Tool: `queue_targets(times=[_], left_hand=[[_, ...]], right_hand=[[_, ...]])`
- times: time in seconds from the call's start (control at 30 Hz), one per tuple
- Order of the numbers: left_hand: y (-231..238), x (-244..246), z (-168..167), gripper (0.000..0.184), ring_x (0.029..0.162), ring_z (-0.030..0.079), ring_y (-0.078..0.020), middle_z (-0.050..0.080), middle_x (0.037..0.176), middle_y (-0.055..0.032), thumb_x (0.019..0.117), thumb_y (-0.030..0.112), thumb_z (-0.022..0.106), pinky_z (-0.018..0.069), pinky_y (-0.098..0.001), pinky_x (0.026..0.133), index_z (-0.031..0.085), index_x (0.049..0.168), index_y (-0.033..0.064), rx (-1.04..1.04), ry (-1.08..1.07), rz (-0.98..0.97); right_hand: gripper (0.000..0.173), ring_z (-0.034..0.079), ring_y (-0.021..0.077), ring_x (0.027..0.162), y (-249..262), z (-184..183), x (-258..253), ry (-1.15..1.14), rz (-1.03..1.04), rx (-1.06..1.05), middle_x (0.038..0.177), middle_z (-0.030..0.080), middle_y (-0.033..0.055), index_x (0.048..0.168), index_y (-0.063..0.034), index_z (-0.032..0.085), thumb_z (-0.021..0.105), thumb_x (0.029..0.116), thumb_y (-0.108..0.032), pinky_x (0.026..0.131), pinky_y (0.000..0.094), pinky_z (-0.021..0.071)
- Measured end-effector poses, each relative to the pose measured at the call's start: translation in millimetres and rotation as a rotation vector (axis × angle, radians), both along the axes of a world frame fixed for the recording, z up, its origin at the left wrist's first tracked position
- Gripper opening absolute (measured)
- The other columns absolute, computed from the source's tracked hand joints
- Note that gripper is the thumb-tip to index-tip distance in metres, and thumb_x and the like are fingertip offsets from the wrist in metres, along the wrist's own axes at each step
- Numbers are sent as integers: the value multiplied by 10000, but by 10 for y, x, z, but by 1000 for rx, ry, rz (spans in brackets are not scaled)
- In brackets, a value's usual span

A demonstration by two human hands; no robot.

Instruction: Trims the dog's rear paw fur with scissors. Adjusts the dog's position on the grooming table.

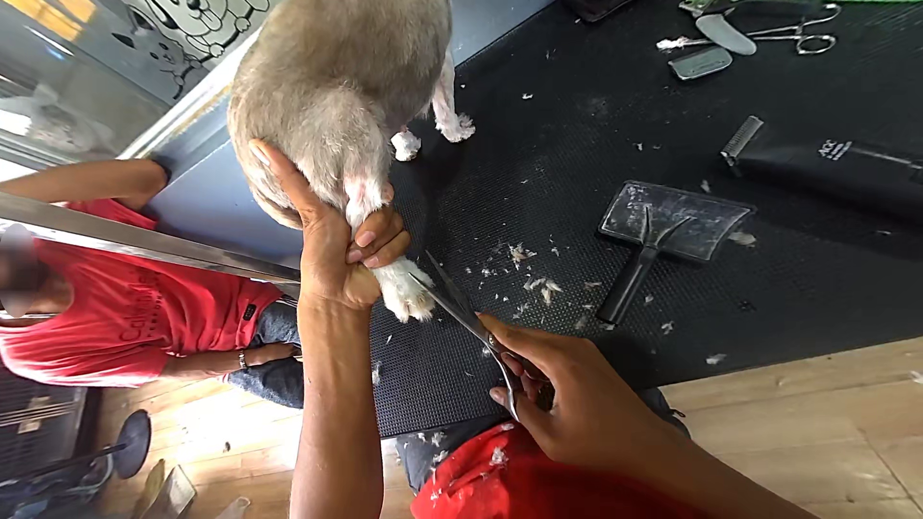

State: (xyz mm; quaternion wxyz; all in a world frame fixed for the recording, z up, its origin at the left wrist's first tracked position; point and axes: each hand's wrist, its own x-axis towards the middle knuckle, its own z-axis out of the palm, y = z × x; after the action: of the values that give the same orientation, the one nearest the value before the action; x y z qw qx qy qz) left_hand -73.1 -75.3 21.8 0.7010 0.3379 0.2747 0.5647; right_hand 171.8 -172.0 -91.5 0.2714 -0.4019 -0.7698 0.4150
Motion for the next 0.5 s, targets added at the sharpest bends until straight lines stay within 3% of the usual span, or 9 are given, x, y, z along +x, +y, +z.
queue_targets(times=[0.13,0.23,0.33,0.5], left_hand=[[-4,4,-1,911,399,424,-66,428,521,48,847,912,138,384,-201,393,612,865,134,-11,2,4],[2,-14,-28,868,404,432,-56,444,529,52,876,888,188,387,-189,399,613,857,131,10,-25,-11],[11,-35,-62,886,413,440,-55,460,543,45,863,901,215,393,-187,403,623,887,114,23,-64,-41],[14,-21,-85,913,412,436,-49,465,542,51,844,920,196,392,-187,405,632,887,119,41,-61,-24]], right_hand=[[665,524,-13,596,1,-27,-17,11,0,-75,815,628,-127,1518,-344,510,645,868,-311,542,217,489],[677,619,40,620,6,-7,-12,279,91,-464,949,681,-38,1564,-339,441,688,934,-309,565,222,573],[692,672,148,695,-49,115,-52,619,209,-833,1019,642,49,1564,-233,431,730,944,-304,624,304,623],[617,678,166,695,-304,259,-246,914,258,-921,960,615,49,1473,-33,437,714,962,-241,612,353,638]])
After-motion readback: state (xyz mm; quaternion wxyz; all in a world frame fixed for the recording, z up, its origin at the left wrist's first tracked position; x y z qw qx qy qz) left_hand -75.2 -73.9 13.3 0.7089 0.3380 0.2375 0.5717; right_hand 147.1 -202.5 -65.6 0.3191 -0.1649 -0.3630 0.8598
